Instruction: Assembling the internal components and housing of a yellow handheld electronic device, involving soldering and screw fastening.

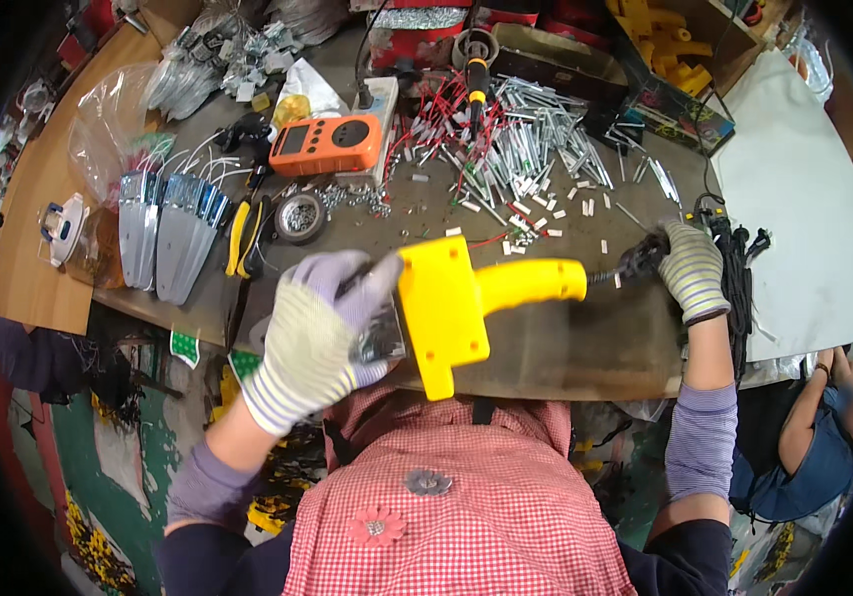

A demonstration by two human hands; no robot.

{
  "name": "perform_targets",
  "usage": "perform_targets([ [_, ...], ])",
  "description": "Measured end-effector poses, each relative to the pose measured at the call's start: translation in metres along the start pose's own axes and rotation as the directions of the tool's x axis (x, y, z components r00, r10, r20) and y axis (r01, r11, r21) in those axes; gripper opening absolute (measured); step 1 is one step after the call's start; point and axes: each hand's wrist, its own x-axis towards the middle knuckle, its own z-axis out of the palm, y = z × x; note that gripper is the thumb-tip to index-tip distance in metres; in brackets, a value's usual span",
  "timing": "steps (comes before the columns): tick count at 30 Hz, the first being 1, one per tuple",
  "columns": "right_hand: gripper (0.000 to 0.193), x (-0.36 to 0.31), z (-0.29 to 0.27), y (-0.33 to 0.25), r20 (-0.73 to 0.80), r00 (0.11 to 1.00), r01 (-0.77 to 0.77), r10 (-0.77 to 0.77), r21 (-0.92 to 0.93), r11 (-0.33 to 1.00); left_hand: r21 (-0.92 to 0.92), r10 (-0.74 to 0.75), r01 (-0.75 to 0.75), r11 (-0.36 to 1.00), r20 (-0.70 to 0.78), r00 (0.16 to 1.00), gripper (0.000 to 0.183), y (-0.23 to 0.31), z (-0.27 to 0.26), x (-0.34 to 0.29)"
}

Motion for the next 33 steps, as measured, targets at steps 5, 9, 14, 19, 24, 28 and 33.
perform_targets([
  [5,0.036,-0.007,-0.012,-0.003,-0.223,0.883,-0.018,0.414,0.863,0.505,0.33,0.151,-0.023,0.944,-0.368,0.918,0.052,0.01,0.006,-0.046],
  [9,0.04,-0.015,-0.056,-0.028,-0.053,0.925,0.245,0.376,0.84,-0.484,0.426,0.245,-0.056,0.903,-0.403,0.882,0.062,0.002,-0.005,-0.063],
  [14,0.036,-0.006,-0.08,-0.031,0.092,0.893,0.174,0.44,0.831,-0.528,0.296,0.081,0.022,0.955,-0.33,0.941,0.04,0.0,-0.004,-0.056],
  [19,0.034,0.025,-0.132,-0.069,-0.381,0.809,0.374,0.448,0.921,0.11,0.096,0.023,-0.011,0.995,-0.131,0.991,0.053,-0.012,0.004,-0.046],
  [24,0.04,0.069,-0.168,-0.131,-0.593,0.769,0.564,0.239,0.805,0.183,0.031,-0.102,0.107,0.994,-0.148,0.984,0.057,-0.033,0.003,-0.077],
  [28,0.033,0.105,-0.19,-0.193,-0.528,0.779,0.571,-0.338,0.82,0.032,0.041,-0.255,0.274,0.961,-0.25,0.934,0.044,-0.032,-0.004,-0.085],
  [33,0.028,0.182,-0.175,-0.269,-0.093,0.632,0.693,-0.769,0.512,0.507,-0.062,-0.337,0.331,0.942,-0.171,0.926,0.029,-0.058,-0.011,-0.076],
])
